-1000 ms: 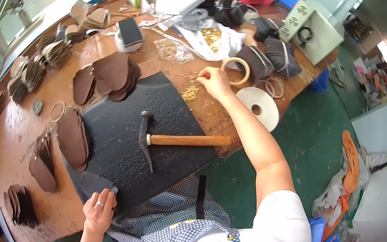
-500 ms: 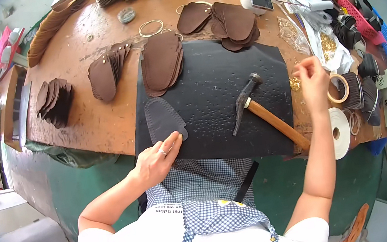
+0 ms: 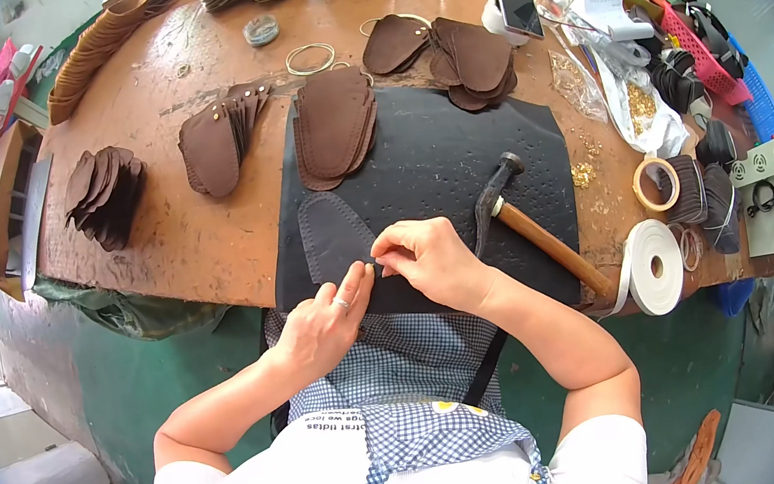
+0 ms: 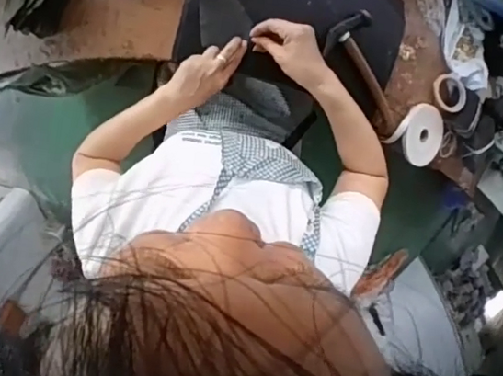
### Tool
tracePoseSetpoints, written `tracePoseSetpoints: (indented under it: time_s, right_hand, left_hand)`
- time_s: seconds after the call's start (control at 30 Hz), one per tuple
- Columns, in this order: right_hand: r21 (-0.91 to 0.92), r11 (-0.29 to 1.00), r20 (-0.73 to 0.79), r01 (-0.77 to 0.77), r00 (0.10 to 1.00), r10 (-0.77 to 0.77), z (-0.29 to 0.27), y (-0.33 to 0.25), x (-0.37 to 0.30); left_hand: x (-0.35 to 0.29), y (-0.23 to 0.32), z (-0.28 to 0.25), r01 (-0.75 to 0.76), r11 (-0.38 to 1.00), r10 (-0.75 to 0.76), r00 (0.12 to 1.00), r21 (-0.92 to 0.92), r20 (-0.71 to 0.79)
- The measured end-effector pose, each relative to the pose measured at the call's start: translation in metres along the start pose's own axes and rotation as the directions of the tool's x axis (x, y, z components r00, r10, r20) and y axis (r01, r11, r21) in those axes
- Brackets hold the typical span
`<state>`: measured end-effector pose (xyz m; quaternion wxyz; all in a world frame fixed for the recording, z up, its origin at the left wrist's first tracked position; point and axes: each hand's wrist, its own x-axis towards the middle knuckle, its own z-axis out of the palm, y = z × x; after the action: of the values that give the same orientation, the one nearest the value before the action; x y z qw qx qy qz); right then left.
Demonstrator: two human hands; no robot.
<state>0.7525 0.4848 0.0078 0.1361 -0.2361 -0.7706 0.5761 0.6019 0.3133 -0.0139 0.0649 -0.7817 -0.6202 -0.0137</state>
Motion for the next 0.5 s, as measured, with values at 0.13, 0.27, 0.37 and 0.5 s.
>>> tracePoseSetpoints:
  time_s: [0.13,0.27,0.37,0.5]
  right_hand:
    - [-0.315,0.932,0.021,0.182,0.983,-0.184,0.0041,-0.0018,0.0017]
    - [-0.351,0.915,0.027,0.199,0.979,-0.203,0.0057,0.0006,0.0032]
    - [-0.292,0.951,0.033,0.103,0.995,-0.097,0.0047,0.0008,0.0050]
    - [-0.324,0.938,0.032,0.126,0.992,-0.122,0.0055,0.0026,0.0060]
  left_hand:
    - [-0.0031,0.0040,0.0004,0.062,0.998,-0.063,0.997,-0.020,-0.055]
    - [-0.0033,0.0027,0.0003,0.044,0.999,-0.043,0.994,0.012,-0.101]
    - [-0.0054,0.0035,0.0010,0.028,1.000,-0.027,0.989,0.005,-0.148]
    - [-0.0064,0.0045,0.0026,0.019,1.000,-0.023,0.983,-0.024,-0.184]
